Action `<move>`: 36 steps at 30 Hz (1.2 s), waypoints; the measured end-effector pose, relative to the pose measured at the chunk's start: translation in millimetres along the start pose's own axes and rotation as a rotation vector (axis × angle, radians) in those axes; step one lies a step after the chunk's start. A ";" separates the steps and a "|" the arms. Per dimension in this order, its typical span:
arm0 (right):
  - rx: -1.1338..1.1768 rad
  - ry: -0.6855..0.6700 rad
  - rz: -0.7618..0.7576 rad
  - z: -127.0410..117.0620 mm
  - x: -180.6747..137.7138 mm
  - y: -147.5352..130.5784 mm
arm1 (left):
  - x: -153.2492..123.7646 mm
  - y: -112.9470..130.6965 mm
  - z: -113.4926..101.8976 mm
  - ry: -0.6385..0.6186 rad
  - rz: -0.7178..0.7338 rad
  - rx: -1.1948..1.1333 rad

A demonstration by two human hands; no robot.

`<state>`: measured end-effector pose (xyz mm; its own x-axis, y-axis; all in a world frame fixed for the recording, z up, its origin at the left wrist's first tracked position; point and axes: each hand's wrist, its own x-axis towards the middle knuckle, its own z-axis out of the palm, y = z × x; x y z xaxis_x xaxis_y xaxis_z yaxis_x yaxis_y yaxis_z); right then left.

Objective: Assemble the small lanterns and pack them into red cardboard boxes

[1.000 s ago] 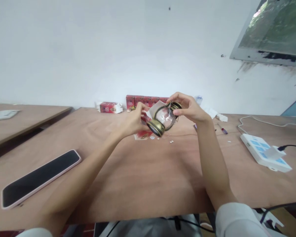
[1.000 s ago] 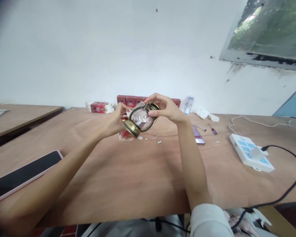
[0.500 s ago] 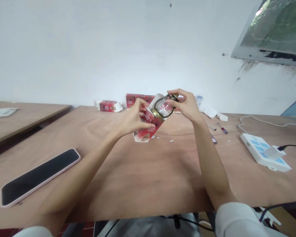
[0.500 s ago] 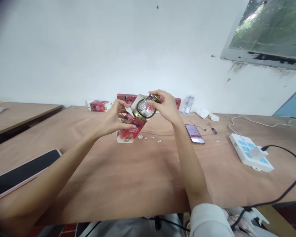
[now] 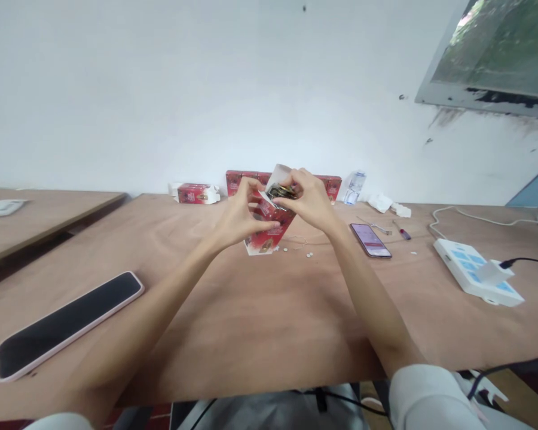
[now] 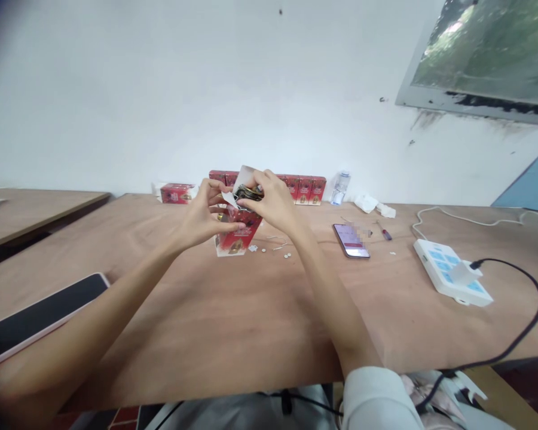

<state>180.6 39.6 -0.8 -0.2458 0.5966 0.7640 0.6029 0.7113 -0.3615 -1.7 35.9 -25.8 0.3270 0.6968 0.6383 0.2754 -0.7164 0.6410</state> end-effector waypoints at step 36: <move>0.460 0.289 0.154 -3.8 5.6 21.5 | -6.3 28.8 -3.5 -0.335 0.034 0.652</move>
<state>195.1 56.9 -2.3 0.0760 0.6259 0.7762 0.2063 0.7517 -0.6264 0.9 11.0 -9.9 0.5753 0.7008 0.4219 0.7078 -0.6850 0.1726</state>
